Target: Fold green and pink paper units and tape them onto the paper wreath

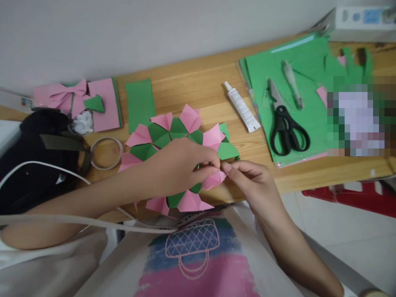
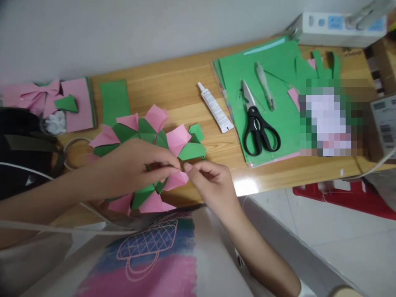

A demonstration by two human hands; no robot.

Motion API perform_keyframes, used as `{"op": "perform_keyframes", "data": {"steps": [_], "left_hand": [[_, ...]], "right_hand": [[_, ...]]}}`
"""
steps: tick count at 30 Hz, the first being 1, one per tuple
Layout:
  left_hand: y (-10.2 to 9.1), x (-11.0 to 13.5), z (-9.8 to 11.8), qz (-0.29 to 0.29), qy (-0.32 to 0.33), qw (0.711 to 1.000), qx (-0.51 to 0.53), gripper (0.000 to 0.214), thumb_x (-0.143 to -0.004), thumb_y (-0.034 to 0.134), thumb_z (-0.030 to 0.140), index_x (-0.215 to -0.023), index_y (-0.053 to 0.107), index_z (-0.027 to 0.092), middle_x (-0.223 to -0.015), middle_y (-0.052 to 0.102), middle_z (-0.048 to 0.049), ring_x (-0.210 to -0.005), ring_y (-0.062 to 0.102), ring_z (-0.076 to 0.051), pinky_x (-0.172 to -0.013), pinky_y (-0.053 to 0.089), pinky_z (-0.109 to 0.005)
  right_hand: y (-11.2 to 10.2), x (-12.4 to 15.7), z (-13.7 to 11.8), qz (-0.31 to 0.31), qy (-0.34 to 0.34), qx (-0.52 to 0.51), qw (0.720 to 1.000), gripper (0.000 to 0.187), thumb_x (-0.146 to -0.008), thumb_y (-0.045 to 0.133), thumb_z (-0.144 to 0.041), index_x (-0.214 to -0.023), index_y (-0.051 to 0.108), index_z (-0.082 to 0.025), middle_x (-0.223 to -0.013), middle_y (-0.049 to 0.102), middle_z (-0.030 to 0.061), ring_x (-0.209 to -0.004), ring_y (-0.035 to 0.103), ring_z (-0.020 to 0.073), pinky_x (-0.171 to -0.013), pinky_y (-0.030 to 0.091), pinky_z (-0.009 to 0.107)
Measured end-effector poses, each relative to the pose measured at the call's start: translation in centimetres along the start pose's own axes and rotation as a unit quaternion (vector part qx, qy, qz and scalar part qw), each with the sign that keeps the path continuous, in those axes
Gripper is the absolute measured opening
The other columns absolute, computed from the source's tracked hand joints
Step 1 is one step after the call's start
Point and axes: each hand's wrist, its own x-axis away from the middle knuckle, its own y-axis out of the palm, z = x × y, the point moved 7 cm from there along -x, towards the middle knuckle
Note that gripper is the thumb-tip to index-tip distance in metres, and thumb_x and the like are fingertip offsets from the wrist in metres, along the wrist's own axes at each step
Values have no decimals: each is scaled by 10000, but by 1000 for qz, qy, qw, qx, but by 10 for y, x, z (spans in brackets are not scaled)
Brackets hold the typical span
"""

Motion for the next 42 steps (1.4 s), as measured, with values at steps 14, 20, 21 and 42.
{"op": "perform_keyframes", "data": {"steps": [14, 20, 21, 42], "left_hand": [[-1, -2, -3, 27, 5, 999, 31, 230, -836, 505, 175, -659, 652, 183, -539, 589, 47, -503, 459, -81, -490, 271, -222], [-1, -3, -5, 26, 0, 997, 70, 213, -804, 500, 157, -653, 648, 169, -569, 610, 43, -544, 493, -84, -519, 312, -211], [-1, -3, -6, 21, -1, 997, 70, 208, -803, 501, 150, -659, 651, 165, -577, 613, 42, -553, 497, -83, -525, 316, -209], [-2, -3, -5, 9, 11, 997, 74, 186, -822, 508, 107, -709, 651, 148, -580, 575, 53, -549, 439, -59, -533, 304, -204]], "right_hand": [[5, 12, -22, 28, -171, 180, 968, 159, -896, 580, -241, -741, 608, -226, -696, 647, -16, -666, 590, 130, -623, 465, 257], [13, 20, -35, 47, -333, 320, 885, 85, -918, 544, -168, -854, 567, -219, -769, 669, 23, -718, 619, 158, -671, 484, 292], [14, 22, -38, 52, -360, 345, 865, 68, -914, 549, -163, -875, 572, -214, -775, 681, 30, -718, 629, 163, -670, 490, 298], [-11, 18, -5, -47, -225, 134, 964, 292, -866, 593, -87, -1082, 667, -269, -888, 713, -16, -763, 669, 118, -675, 552, 248]]}}
